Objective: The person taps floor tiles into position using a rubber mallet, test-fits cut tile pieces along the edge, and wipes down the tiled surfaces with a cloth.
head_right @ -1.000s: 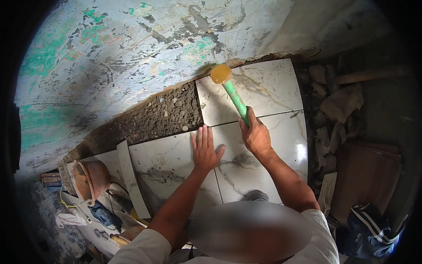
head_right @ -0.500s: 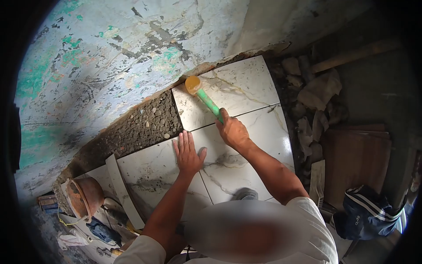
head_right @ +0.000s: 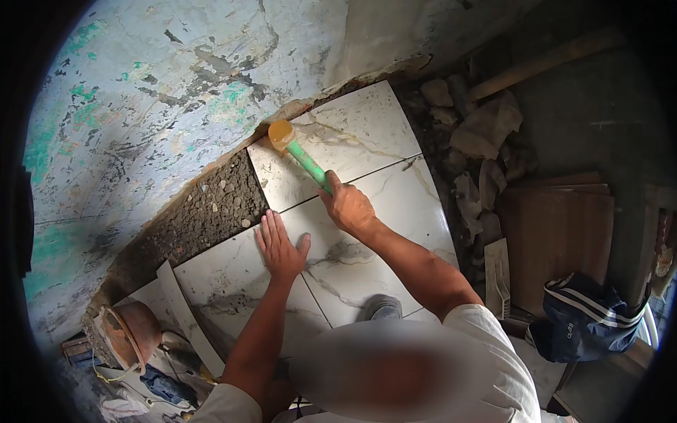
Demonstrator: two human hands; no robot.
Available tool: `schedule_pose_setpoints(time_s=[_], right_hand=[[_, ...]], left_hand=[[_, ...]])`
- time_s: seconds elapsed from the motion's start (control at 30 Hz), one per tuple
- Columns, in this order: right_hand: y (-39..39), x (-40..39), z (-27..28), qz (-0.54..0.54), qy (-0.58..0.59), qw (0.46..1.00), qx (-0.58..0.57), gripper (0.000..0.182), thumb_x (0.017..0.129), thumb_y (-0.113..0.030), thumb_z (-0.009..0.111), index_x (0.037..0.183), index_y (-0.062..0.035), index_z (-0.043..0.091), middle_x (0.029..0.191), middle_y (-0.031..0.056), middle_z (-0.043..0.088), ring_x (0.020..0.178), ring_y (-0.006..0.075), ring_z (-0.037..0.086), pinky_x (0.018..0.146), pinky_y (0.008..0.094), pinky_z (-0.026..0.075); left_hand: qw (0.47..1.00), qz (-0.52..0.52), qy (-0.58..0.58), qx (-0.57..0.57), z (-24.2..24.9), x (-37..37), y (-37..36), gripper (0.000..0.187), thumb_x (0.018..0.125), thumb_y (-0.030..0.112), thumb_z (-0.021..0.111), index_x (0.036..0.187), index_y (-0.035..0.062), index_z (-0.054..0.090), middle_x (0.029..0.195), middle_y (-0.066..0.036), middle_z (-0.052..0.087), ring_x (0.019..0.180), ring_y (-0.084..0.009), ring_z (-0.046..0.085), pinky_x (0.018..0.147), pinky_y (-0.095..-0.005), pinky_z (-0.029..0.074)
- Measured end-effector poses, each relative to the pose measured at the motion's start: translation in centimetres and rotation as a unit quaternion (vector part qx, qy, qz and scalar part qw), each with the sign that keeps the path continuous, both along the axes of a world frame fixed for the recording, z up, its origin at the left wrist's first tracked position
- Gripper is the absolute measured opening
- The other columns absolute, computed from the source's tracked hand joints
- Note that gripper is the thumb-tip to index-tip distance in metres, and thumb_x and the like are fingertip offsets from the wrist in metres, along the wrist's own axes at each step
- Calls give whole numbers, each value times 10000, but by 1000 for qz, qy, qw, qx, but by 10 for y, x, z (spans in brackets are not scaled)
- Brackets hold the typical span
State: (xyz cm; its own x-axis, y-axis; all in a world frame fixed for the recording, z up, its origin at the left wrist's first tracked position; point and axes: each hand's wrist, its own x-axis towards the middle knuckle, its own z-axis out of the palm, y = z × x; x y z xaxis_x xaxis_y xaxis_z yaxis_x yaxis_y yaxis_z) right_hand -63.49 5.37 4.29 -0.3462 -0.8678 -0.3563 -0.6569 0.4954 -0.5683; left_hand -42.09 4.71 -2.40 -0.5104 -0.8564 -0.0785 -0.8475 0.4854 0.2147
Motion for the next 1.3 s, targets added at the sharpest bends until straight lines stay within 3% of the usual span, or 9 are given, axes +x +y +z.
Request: schedule_pose_setpoints(time_s=[0.23, 0.33, 0.37, 0.53, 0.63, 0.93, 1.1, 1.2, 1.3], right_hand=[[47, -46, 28, -280, -31, 951, -127, 467, 970, -311, 544, 1236, 66, 480, 766, 294, 621, 729, 455, 635, 644, 477, 475], [60, -75, -9, -294, -103, 949, -43, 461, 970, -334, 529, 1221, 51, 500, 791, 294, 621, 770, 436, 641, 677, 465, 476], [60, -76, -18, -276, -58, 958, -56, 440, 968, -348, 517, 1199, 26, 515, 807, 295, 620, 792, 435, 638, 691, 465, 472], [46, -80, -7, -268, -133, 953, -45, 419, 964, -344, 533, 1191, 9, 521, 767, 271, 618, 738, 456, 616, 674, 461, 467], [38, -66, 13, -278, -90, 950, -108, 422, 962, -340, 540, 1200, 7, 516, 753, 265, 618, 725, 451, 618, 668, 459, 467], [23, -83, -13, -217, -146, 962, -78, 431, 970, -358, 511, 1156, 31, 519, 779, 268, 614, 764, 429, 622, 699, 468, 468], [39, -78, 12, -296, -71, 944, -129, 451, 969, -373, 527, 1160, 35, 512, 717, 233, 606, 685, 408, 604, 657, 452, 468], [50, -87, -28, -301, -84, 943, -113, 460, 971, -384, 520, 1166, 32, 512, 725, 229, 613, 684, 399, 612, 652, 442, 470], [52, -100, -39, -259, -89, 957, -94, 440, 968, -393, 518, 1103, 26, 527, 691, 196, 603, 648, 341, 612, 631, 426, 475]], left_hand=[[1000, 7, -19, -14, 2, -2, 0, 917, 858, 574, 512, 1485, -28, 221, 1560, -174, 223, 1448, -306, 194, 1176, -480, 98], [1000, 7, -27, -7, 5, -4, 0, 915, 875, 562, 506, 1495, -29, 182, 1571, -169, 183, 1456, -298, 163, 1177, -479, 94], [1000, 3, -24, -9, 6, -5, 0, 915, 875, 562, 506, 1495, -29, 182, 1571, -169, 183, 1456, -298, 163, 1177, -479, 94], [999, -4, -22, -32, 3, -3, 0, 901, 881, 553, 505, 1493, -28, 191, 1564, -174, 203, 1453, -305, 177, 1175, -480, 101], [999, -3, -26, -35, 2, -4, 1, 893, 883, 552, 503, 1489, -31, 203, 1558, -178, 221, 1449, -309, 191, 1172, -482, 108], [999, -5, -10, -47, 1, -4, -1, 897, 873, 562, 515, 1481, -32, 229, 1540, -185, 261, 1441, -316, 210, 1165, -490, 122], [1000, 9, 0, -27, -2, -5, -1, 900, 865, 564, 528, 1482, -22, 235, 1541, -184, 257, 1438, -324, 212, 1159, -515, 121], [999, 29, 9, -33, -2, -19, -2, 882, 865, 551, 542, 1484, -4, 248, 1555, -182, 223, 1446, -335, 185, 1159, -531, 99], [996, -87, 11, -10, 5, -47, -6, 823, 874, 511, 561, 1480, 28, 285, 1574, -177, 174, 1463, -336, 127, 1167, -537, 56]])
